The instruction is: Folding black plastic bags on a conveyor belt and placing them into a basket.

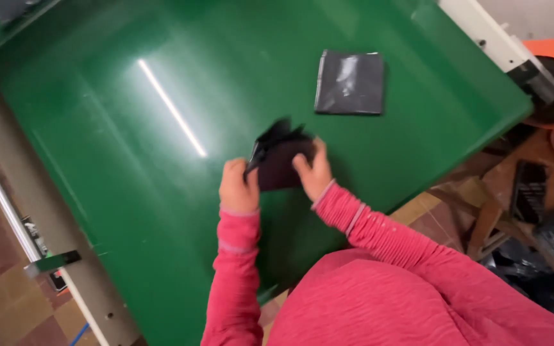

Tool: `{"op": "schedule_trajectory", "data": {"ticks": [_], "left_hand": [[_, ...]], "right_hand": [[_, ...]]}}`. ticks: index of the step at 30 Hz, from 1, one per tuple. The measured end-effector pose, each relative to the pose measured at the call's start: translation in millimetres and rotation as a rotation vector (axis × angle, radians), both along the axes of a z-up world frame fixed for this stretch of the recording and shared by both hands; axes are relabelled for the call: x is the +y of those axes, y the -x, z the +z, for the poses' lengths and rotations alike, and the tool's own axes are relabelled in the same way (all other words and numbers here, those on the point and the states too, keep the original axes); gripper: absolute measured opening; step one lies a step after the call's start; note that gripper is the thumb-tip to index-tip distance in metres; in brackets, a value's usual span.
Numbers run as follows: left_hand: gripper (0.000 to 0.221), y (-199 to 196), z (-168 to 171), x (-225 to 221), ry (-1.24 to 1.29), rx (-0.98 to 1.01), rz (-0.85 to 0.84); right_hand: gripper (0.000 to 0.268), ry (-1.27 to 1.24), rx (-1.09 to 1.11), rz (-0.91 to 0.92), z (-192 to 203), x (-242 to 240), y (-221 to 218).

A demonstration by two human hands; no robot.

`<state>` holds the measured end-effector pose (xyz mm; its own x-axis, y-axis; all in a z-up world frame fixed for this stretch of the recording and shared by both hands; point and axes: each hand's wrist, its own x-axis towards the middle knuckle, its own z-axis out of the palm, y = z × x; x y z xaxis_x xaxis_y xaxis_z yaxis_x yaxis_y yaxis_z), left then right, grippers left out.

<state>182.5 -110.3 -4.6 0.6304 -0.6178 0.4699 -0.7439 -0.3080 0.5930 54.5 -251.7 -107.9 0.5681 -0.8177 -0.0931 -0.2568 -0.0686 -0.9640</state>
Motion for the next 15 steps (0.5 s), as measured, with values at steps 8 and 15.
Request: {"op": "schedule_trajectory", "data": {"ticks": [8,15], "left_hand": [[0.026,17.7,-50.2,-259.2,-0.062,0.258,0.199],[0.060,27.2,-74.1,-314.1,-0.595,0.067,0.386]], "right_hand": [[0.062,0.322,-0.007,-0.183,50.1,-216.6,22.8],[0.075,0.462,0.460,-0.005,2.3,-268.5,23.7]]}}
